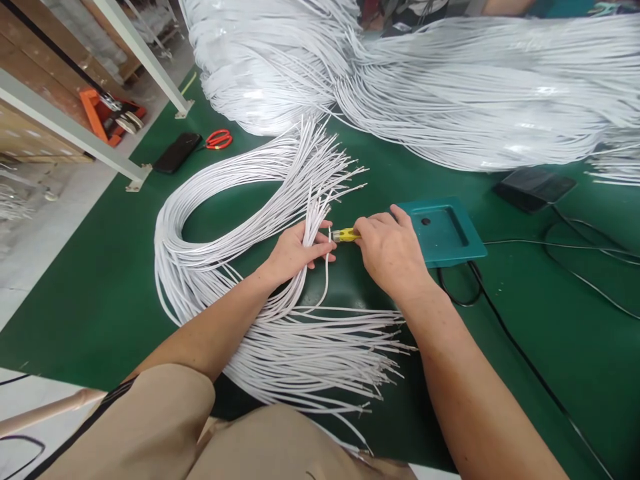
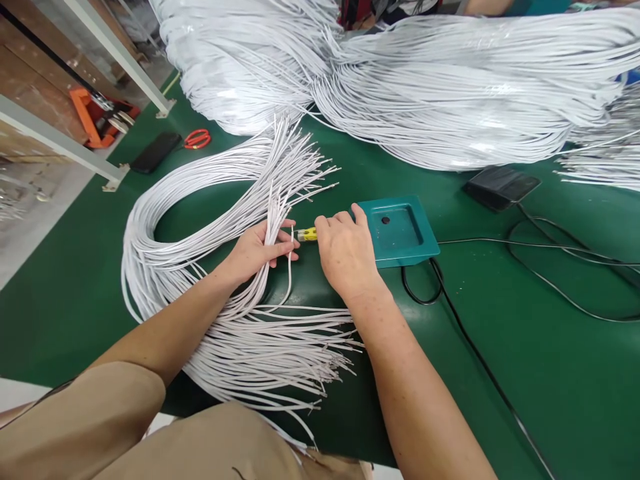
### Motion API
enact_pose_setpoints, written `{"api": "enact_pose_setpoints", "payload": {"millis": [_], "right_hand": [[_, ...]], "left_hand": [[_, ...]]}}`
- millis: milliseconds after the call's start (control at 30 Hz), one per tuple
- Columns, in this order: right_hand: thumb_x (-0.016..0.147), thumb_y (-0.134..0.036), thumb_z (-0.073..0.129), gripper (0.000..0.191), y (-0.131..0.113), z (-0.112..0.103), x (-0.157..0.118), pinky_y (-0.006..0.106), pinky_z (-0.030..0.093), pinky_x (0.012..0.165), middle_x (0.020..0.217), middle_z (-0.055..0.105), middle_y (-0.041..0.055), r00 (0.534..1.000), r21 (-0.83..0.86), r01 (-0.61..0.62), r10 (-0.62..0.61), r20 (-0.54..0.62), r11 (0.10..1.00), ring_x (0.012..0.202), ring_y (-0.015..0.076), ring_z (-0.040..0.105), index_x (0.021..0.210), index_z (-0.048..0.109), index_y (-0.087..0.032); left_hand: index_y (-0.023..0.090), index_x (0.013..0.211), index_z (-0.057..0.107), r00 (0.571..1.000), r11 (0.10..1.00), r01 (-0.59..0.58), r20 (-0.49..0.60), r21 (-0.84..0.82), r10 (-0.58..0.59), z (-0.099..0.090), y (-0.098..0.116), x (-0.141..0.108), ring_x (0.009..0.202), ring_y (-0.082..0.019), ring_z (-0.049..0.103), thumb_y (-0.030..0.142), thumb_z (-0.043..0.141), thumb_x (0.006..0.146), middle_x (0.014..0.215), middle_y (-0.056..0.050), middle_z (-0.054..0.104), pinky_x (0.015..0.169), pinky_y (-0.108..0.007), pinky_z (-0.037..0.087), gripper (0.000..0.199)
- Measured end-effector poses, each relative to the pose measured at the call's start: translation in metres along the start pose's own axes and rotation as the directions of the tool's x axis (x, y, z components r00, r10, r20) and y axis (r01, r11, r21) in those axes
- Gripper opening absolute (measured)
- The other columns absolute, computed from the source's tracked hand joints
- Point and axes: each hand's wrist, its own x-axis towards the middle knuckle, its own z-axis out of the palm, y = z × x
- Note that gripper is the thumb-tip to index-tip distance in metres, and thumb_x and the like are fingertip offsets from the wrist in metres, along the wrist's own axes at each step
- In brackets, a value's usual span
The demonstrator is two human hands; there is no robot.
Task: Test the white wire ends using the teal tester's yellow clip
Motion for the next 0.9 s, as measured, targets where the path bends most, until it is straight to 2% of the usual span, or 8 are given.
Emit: {"api": "enact_pose_setpoints", "payload": {"millis": [167, 367, 633, 800, 867, 900], "right_hand": [[0.083, -0.006, 0.044, 0.022, 0.0001, 0.0002, 0.0037, 0.041, 0.03, 0.1, 0.076, 0.067, 0.0099, 1.0, -0.003, 0.011, -0.011, -0.021, 1.0, 0.08, 0.0232, 0.054, 0.084, 0.064, -0.014], [0.082, -0.005, 0.043, 0.024, 0.0046, 0.0051, 0.0041, 0.039, 0.03, 0.103, 0.064, 0.063, 0.0058, 0.998, 0.01, 0.003, -0.002, -0.056, 1.0, 0.074, 0.022, 0.051, 0.081, 0.064, -0.016], [0.081, -0.004, 0.044, 0.023, 0.0045, 0.0049, 0.0042, 0.039, 0.032, 0.104, 0.062, 0.06, 0.0049, 0.999, 0.026, -0.024, 0.025, -0.037, 0.999, 0.072, 0.0213, 0.051, 0.082, 0.064, -0.016], [0.082, -0.005, 0.043, 0.024, 0.0047, 0.0046, 0.0037, 0.041, 0.034, 0.105, 0.063, 0.061, 0.0054, 0.999, 0.039, -0.04, 0.041, -0.022, 0.998, 0.073, 0.0217, 0.054, 0.082, 0.064, -0.016], [0.084, -0.009, 0.046, 0.021, 0.003, 0.003, 0.0037, 0.044, 0.034, 0.107, 0.071, 0.066, 0.0074, 0.998, 0.086, -0.05, 0.052, -0.025, 0.995, 0.082, 0.0234, 0.057, 0.085, 0.066, -0.016], [0.085, -0.011, 0.047, 0.019, 0.0014, 0.0018, 0.0039, 0.047, 0.032, 0.109, 0.081, 0.069, 0.0092, 0.997, 0.123, -0.055, 0.06, -0.041, 0.991, 0.09, 0.0248, 0.058, 0.088, 0.066, -0.015]], "left_hand": [[0.016, 0.119, 0.056, 0.999, 0.993, 0.012, -0.038, 0.12, -0.008, 0.0044, 0.0018, -0.0008, 0.071, -0.018, 0.073, 0.029, 0.072, 0.074, 0.087, -0.005, 0.07, 0.041, -0.014, 0.041, 0.05], [0.016, 0.117, 0.058, 0.998, 0.978, 0.027, -0.059, 0.206, -0.016, 0.0059, -0.0013, 0.0026, 0.07, -0.017, 0.073, 0.028, 0.071, 0.073, 0.088, -0.005, 0.07, 0.04, -0.014, 0.042, 0.047], [0.018, 0.111, 0.062, 0.994, 0.962, 0.015, -0.105, 0.273, 0.015, 0.0076, -0.0061, 0.0017, 0.069, -0.017, 0.072, 0.027, 0.07, 0.072, 0.088, -0.004, 0.071, 0.042, -0.015, 0.045, 0.041], [0.017, 0.112, 0.061, 0.988, 0.964, -0.014, -0.143, 0.266, 0.054, 0.0072, -0.0037, -0.0006, 0.069, -0.017, 0.072, 0.029, 0.07, 0.073, 0.086, -0.003, 0.071, 0.043, -0.016, 0.045, 0.043], [0.017, 0.111, 0.062, 0.985, 0.964, -0.042, -0.152, 0.262, 0.085, 0.0071, -0.0045, -0.0013, 0.068, -0.016, 0.072, 0.03, 0.07, 0.073, 0.084, -0.002, 0.071, 0.048, -0.017, 0.048, 0.041], [0.017, 0.11, 0.062, 0.983, 0.964, -0.061, -0.154, 0.26, 0.104, 0.0073, -0.0054, -0.0016, 0.068, -0.015, 0.072, 0.03, 0.07, 0.073, 0.082, -0.002, 0.071, 0.053, -0.019, 0.05, 0.04]]}}
